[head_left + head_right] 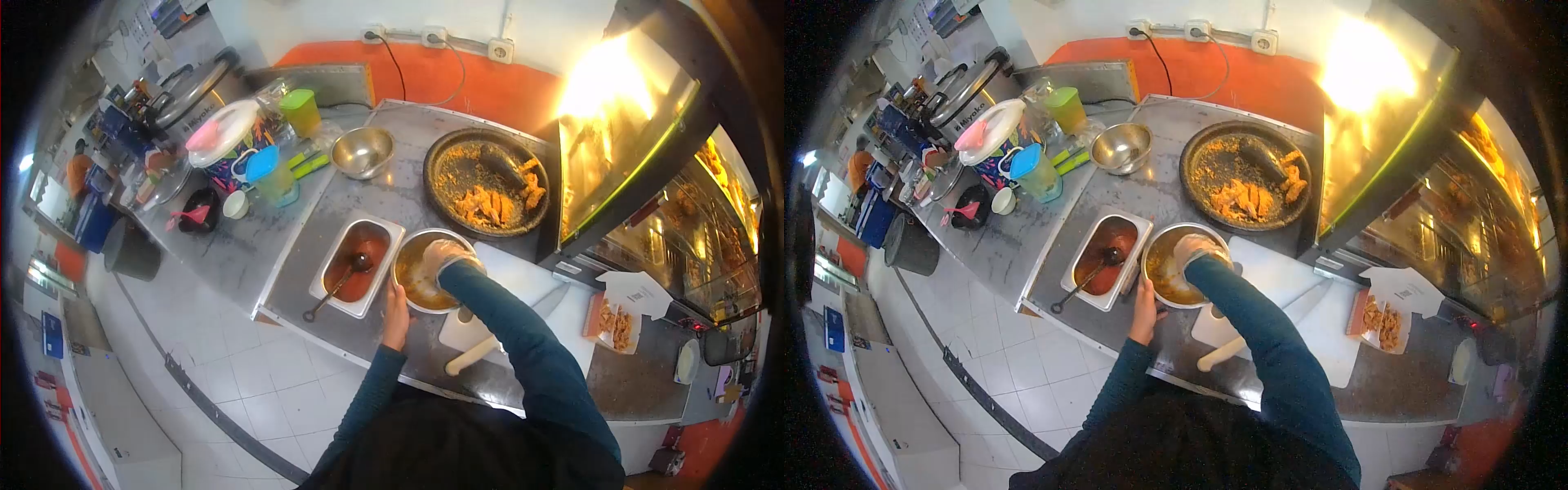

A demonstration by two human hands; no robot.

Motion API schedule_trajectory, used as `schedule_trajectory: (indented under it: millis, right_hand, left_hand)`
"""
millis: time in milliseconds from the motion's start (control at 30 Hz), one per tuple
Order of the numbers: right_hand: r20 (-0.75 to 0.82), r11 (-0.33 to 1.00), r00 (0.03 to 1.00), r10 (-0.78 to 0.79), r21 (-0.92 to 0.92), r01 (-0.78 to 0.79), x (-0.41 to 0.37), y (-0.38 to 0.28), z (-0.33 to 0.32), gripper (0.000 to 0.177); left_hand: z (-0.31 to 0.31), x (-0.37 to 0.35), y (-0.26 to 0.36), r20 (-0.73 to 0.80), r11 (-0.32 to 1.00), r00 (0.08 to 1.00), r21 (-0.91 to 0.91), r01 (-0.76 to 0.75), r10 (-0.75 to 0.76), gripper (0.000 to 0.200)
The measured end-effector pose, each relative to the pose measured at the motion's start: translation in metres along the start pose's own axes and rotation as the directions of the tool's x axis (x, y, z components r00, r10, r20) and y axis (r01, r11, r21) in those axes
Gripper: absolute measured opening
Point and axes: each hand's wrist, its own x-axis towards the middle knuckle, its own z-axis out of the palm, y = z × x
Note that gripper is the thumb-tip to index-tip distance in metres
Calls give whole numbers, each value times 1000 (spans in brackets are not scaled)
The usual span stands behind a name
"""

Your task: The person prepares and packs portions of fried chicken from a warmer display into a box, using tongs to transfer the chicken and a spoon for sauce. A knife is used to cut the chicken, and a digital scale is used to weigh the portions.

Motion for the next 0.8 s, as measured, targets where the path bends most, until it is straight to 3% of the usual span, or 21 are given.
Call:
schedule_trajectory:
  millis: [33,100,133,200,267,333,400,433,500,533,567,600,633,667,700,733,767,800]
  right_hand:
    - [-1,1000,1000,0,-7,0,3,-7,1,25]
    - [153,945,968,-200,-230,232,10,-17,11,25]
    - [110,919,959,-261,-276,282,56,-2,74,29]
    - [162,921,954,-251,-264,287,67,1,113,31]
    - [213,926,948,-235,-249,285,64,9,128,33]
    - [120,795,889,-441,-407,450,49,23,117,30]
    - [65,612,768,-637,-564,555,34,31,96,27]
    - [74,610,771,-632,-566,554,34,31,82,27]
    - [442,613,825,-352,-557,560,34,23,43,24]
    - [345,619,890,-300,-640,456,17,8,23,25]
    - [351,616,888,-298,-640,459,18,6,28,25]
    - [153,719,907,-393,-564,407,20,5,37,29]
    - [-61,806,893,-447,-461,372,19,6,46,33]
    - [-289,704,761,-580,-649,290,7,6,54,25]
    - [-289,705,762,-580,-647,291,8,6,54,25]
    - [-139,859,925,-354,-439,263,11,6,54,30]
    - [80,961,988,-134,-233,149,11,6,52,35]
    - [88,963,985,-146,-215,162,16,14,60,33]
  left_hand:
    - [-5,14,-19,20,995,996,36,89,-90,54]
    - [-2,4,-2,78,998,995,-20,62,-60,52]
    - [-3,1,5,76,997,995,-29,71,-69,52]
    - [-4,-2,14,189,940,969,-272,206,-157,47]
    - [-4,-4,18,212,918,966,-331,216,-151,45]
    - [-5,1,12,252,900,965,-398,177,-78,43]
    - [-6,3,11,258,898,963,-399,185,-84,43]
    - [-6,4,11,258,901,963,-393,183,-83,43]
    - [-5,2,18,237,896,967,-404,182,-90,42]
    - [-4,-2,25,230,905,968,-385,182,-97,42]
    - [-4,-5,27,224,914,969,-363,183,-105,41]
    - [-3,-4,24,211,914,976,-380,141,-63,40]
    - [-1,-4,20,210,913,975,-381,144,-66,40]
    - [1,-3,15,172,915,984,-386,113,-49,40]
    - [2,-2,10,134,918,991,-389,81,-31,39]
    - [3,0,5,133,918,990,-387,84,-35,39]
    - [6,3,0,111,919,993,-386,81,-41,39]
    - [9,2,-3,90,918,995,-387,81,-49,38]
